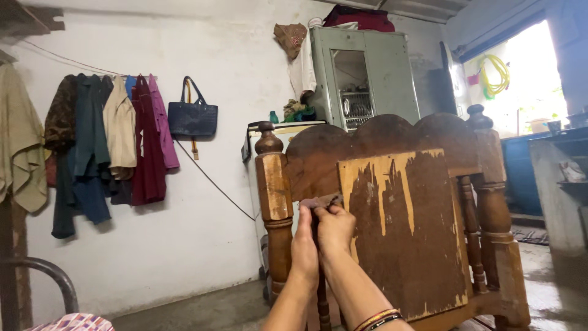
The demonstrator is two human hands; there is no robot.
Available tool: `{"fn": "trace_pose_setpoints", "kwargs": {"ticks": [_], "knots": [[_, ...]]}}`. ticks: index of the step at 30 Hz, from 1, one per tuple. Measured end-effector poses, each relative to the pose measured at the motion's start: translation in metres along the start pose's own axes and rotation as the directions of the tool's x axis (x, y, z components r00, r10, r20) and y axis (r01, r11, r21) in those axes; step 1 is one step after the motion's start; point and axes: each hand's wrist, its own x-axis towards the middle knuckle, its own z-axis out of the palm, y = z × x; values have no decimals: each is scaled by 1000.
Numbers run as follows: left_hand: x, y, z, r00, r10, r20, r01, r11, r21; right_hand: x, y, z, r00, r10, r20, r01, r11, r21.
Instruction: The person scrubs the legs and backrest of a wooden chair using a purple cloth and a cleaning solution from a small metal bowl. They wipe the chair's legs, seat frame, and back panel, removing dirt and old finish.
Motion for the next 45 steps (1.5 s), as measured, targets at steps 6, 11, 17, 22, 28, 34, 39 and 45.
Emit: {"fn": "trace_pose_setpoints", "kwargs": {"ticks": [6, 11, 17, 22, 28, 34, 39, 45], "knots": [[-50, 17, 26, 850, 387, 357, -517, 742, 427, -30, -90, -42, 992, -118, 36, 99, 938, 332], [-49, 32, 29, 946, 321, -56, -291, 909, 298, 2, -124, -31, 673, -708, 214, 716, 553, -426], [-6, -25, 3, 961, -87, -263, 101, 994, 40, 13, -60, -34, 502, -559, 660, 814, 47, -579], [23, -63, -24, 973, 0, -231, -19, 997, -79, -13, -11, -74, 604, -390, 695, 749, -23, -663], [11, -70, -27, 991, -27, -128, 17, 997, -80, -76, 86, -149, 676, -247, 694, 719, 12, -695], [-39, -48, -37, 961, -271, -54, 272, 962, 8, -101, 58, -176, 826, -74, 558, 555, 276, -785], [-52, -50, -39, 962, -259, -81, 262, 965, 23, -72, -19, -101, 799, -389, 458, 601, 499, -624], [-49, -38, -40, 989, 64, -134, -61, 998, 31, -32, -34, -17, 600, -536, 594, 782, 238, -576]]}}
